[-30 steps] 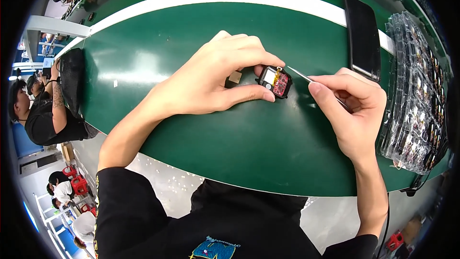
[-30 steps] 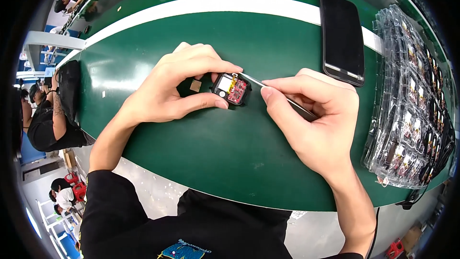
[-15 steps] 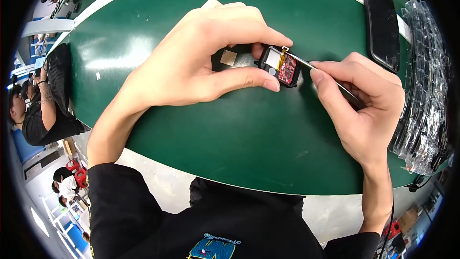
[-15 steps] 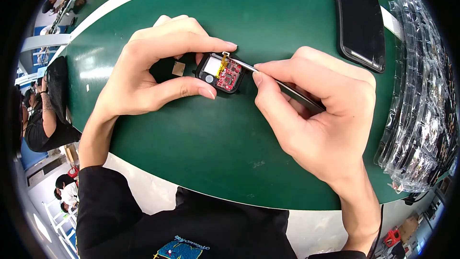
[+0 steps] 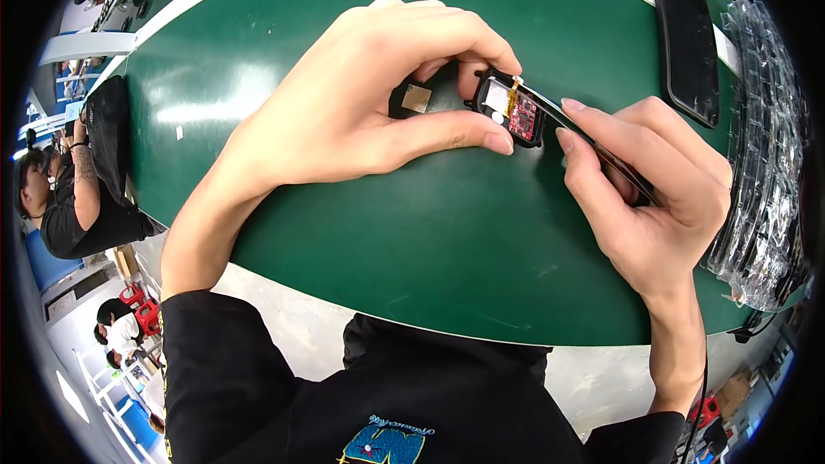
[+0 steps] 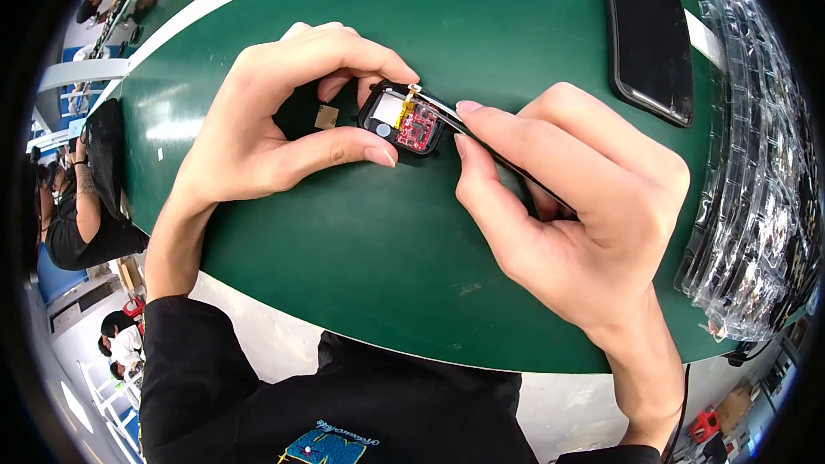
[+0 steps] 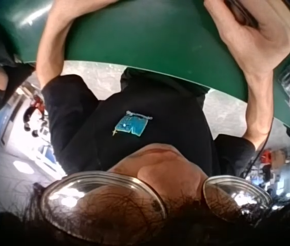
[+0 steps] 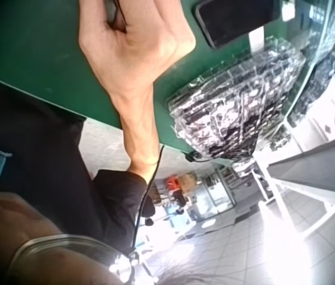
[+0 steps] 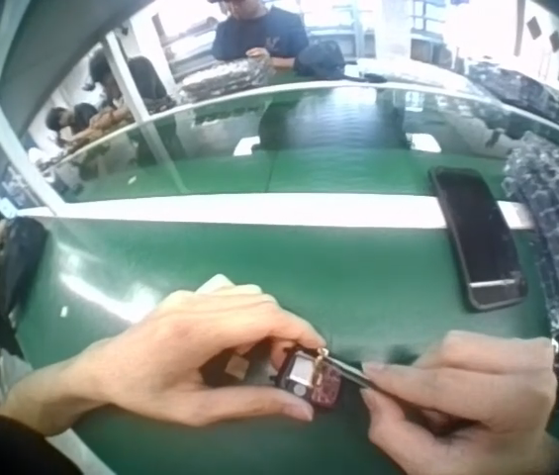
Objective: Assembling small electronic components, likely smartwatches, by applying adhesive or positioning internal parts using tweezers.
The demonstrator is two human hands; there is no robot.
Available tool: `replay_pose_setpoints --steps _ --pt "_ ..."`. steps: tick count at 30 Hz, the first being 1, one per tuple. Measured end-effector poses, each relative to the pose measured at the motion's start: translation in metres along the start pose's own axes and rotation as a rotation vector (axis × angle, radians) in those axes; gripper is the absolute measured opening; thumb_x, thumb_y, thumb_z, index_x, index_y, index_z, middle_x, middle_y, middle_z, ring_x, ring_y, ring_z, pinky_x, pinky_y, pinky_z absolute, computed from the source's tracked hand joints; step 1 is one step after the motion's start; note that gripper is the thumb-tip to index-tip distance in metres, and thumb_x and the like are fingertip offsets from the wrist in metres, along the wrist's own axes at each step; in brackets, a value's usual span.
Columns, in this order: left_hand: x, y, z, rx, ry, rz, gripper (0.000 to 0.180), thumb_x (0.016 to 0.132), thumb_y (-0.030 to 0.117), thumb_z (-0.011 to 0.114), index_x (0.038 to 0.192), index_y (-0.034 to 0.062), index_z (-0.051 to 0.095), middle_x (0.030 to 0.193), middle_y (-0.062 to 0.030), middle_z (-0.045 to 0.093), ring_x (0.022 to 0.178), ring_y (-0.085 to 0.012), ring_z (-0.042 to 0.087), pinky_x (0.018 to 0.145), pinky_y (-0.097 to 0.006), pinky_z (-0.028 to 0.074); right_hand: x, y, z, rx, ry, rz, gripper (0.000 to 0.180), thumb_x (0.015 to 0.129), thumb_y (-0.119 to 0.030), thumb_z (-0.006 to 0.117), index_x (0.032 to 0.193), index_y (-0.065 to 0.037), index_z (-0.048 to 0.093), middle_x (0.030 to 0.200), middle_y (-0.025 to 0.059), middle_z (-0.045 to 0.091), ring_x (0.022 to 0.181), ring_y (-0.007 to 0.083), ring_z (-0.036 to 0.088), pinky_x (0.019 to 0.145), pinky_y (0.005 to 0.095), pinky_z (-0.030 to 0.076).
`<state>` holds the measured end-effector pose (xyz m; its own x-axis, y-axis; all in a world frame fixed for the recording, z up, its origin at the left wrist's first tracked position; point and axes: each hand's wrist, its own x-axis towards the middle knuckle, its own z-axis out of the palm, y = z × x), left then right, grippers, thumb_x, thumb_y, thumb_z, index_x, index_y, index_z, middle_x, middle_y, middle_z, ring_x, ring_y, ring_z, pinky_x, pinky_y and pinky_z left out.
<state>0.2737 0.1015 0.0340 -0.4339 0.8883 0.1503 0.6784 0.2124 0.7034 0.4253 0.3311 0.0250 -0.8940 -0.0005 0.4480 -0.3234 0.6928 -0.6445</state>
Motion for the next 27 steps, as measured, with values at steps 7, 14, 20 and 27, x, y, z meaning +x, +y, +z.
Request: replay_pose_setpoints --steps 7,14,20,27 --pt "-0.001 -0.001 -0.001 -0.001 0.004 0.010 0.050 0.075 0.018 0.098 0.120 0.0073 0.080 0.089 -0.0005 0.068 0.078 -0.0164 0.049 0.077 -0.032 0.041 0.000 0.000 0.003 -0.039 0.009 -0.027 0.028 0.083 0.012 0.085 0.110 0.005 0.085 0.077 0.0019 0.066 0.055 0.0025 0.043 0.051 0.0231 0.030" --pt "0.000 0.000 -0.001 -0.001 0.013 0.008 0.050 0.075 0.018 0.099 0.120 0.0074 0.080 0.089 -0.0009 0.068 0.077 -0.0161 0.049 0.075 -0.032 0.042 0.000 0.000 0.004 -0.068 0.021 -0.043 0.027 0.082 0.013 0.085 0.108 0.006 0.084 0.076 0.0026 0.066 0.055 0.0026 0.043 0.050 0.0234 0.030" --pt "0.001 -0.006 -0.005 -0.010 -0.013 0.051 0.053 0.073 0.018 0.099 0.121 0.0062 0.081 0.092 -0.0009 0.070 0.078 -0.0155 0.049 0.074 -0.031 0.042 0.000 -0.001 0.003 -0.019 0.004 -0.009 0.022 0.086 0.011 0.084 0.108 0.006 0.084 0.076 0.0041 0.067 0.059 0.0049 0.052 0.054 0.0227 0.034" --pt "0.003 -0.020 -0.013 -0.118 -0.088 0.110 0.055 0.071 0.016 0.099 0.122 0.0036 0.082 0.109 -0.0034 0.079 0.081 -0.0150 0.049 0.074 -0.030 0.044 0.002 -0.006 -0.006 0.170 -0.096 0.234 0.015 0.095 0.007 0.080 0.109 0.007 0.084 0.077 0.0029 0.069 0.066 0.0045 0.058 0.057 0.0212 0.037"
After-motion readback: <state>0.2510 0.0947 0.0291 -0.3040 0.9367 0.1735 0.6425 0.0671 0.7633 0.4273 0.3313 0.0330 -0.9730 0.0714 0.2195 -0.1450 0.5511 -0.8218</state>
